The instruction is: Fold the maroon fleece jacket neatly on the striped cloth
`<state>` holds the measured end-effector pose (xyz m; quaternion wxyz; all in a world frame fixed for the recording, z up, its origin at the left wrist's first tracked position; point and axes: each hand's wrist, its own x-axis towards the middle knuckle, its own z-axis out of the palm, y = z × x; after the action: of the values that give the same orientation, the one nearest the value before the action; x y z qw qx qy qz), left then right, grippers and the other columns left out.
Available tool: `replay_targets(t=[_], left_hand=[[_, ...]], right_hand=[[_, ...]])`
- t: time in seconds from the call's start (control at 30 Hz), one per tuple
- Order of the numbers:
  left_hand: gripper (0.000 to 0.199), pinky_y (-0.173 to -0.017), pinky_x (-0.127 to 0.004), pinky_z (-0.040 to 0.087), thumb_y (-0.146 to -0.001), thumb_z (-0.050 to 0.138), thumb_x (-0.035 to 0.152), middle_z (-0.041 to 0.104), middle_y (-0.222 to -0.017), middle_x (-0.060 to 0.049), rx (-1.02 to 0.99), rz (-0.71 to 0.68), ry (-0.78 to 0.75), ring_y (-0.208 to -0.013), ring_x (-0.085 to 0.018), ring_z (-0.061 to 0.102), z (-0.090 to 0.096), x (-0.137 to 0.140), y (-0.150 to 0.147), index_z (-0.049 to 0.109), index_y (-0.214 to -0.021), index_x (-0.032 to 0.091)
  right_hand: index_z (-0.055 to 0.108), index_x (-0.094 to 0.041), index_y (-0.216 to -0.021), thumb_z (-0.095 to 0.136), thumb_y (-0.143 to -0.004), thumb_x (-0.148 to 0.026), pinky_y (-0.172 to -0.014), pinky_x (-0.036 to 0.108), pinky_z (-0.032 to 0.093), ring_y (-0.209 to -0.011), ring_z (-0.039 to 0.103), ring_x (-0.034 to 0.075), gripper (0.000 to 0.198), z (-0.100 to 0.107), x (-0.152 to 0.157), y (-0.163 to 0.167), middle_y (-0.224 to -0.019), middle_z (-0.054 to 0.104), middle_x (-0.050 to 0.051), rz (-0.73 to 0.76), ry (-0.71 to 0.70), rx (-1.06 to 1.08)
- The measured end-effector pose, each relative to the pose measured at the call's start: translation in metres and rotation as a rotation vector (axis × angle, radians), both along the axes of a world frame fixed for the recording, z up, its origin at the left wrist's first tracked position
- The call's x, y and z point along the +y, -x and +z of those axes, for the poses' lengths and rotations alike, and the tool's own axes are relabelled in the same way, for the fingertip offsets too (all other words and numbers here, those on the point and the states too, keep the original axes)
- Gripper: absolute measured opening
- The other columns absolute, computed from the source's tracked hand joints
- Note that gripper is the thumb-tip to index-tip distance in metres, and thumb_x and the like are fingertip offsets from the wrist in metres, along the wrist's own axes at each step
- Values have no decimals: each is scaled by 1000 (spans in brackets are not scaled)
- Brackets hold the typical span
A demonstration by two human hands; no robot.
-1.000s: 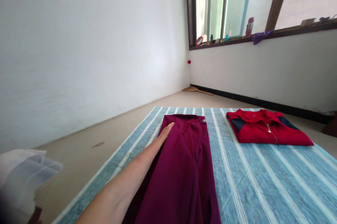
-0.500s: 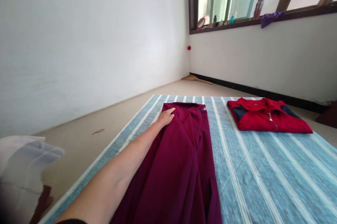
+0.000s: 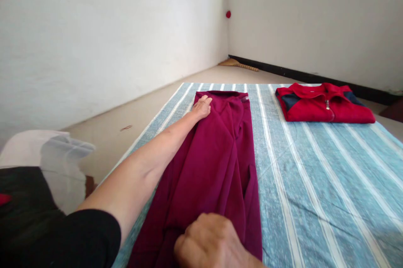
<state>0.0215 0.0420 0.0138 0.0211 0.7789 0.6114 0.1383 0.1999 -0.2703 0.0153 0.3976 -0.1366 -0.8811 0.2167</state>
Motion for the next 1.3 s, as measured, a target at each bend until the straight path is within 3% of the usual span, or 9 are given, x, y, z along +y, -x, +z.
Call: replay_targets(t=[0.13,0.2,0.3,0.47,0.6,0.8,0.93,1.13,1.3], left_hand=[[15,-100,-36,39,-84,51,15,56,-108,-11,31,-142,51,-108,-24,53,18,-48,-4,60,-96,12],[15,-101,-33,38,-84,54,19,59,-108,-9,44,-231,86,-110,-22,53,22,-85,-3,61,-96,13],[24,-106,-34,35,-87,51,23,56,-124,-11,17,-373,103,-120,-23,49,24,-150,1,61,-106,13],[36,-110,-37,32,-91,48,33,45,-141,-12,-62,-334,167,-133,-23,38,34,-258,2,56,-122,16],[44,-112,-40,28,-90,50,38,38,-147,-12,-96,-332,221,-138,-25,29,50,-315,-10,53,-128,17],[60,-114,-48,19,-91,46,48,25,-153,-14,22,-297,440,-142,-27,15,39,-343,-14,38,-141,15],[60,-114,-48,19,-93,37,51,23,-154,-12,22,-278,462,-142,-26,14,29,-343,-7,33,-144,19],[56,-111,-50,27,-92,46,44,31,-150,-12,32,-298,192,-139,-28,25,14,-350,-1,38,-142,20],[56,-109,-46,33,-88,52,44,41,-145,-13,70,-388,-64,-134,-30,36,2,-367,1,45,-137,19]], right_hand=[[54,-19,-88,41,-93,-16,-56,27,37,-59,51,14,15,17,28,-25,-68,56,1,-206,192,3],[55,-19,-88,44,-93,-17,-59,25,40,-61,54,13,12,19,39,-35,-71,59,1,-282,225,15],[57,-19,-86,46,-91,-18,-60,25,40,-62,56,13,12,16,47,-41,-73,61,1,-329,241,-5],[60,-18,-84,46,-90,-19,-60,24,39,-62,54,13,14,6,48,-37,-71,60,1,-358,241,-109],[62,-18,-83,47,-89,-21,-59,22,39,-61,55,13,16,-7,53,-33,-71,62,1,-395,265,-143],[62,-18,-78,47,-88,-22,-60,22,38,-62,56,13,18,-21,54,-30,-71,63,2,-436,254,-171],[59,-18,-73,46,-88,-19,-58,22,35,-59,54,12,20,-20,50,-28,-67,60,1,-445,233,-167],[57,-19,-73,46,-88,-18,-60,22,36,-61,52,12,18,-20,51,-19,-69,59,1,-510,216,-80],[58,-18,-76,46,-87,-15,-65,23,38,-67,55,14,16,-37,55,-13,-73,61,2,-516,192,-67]])
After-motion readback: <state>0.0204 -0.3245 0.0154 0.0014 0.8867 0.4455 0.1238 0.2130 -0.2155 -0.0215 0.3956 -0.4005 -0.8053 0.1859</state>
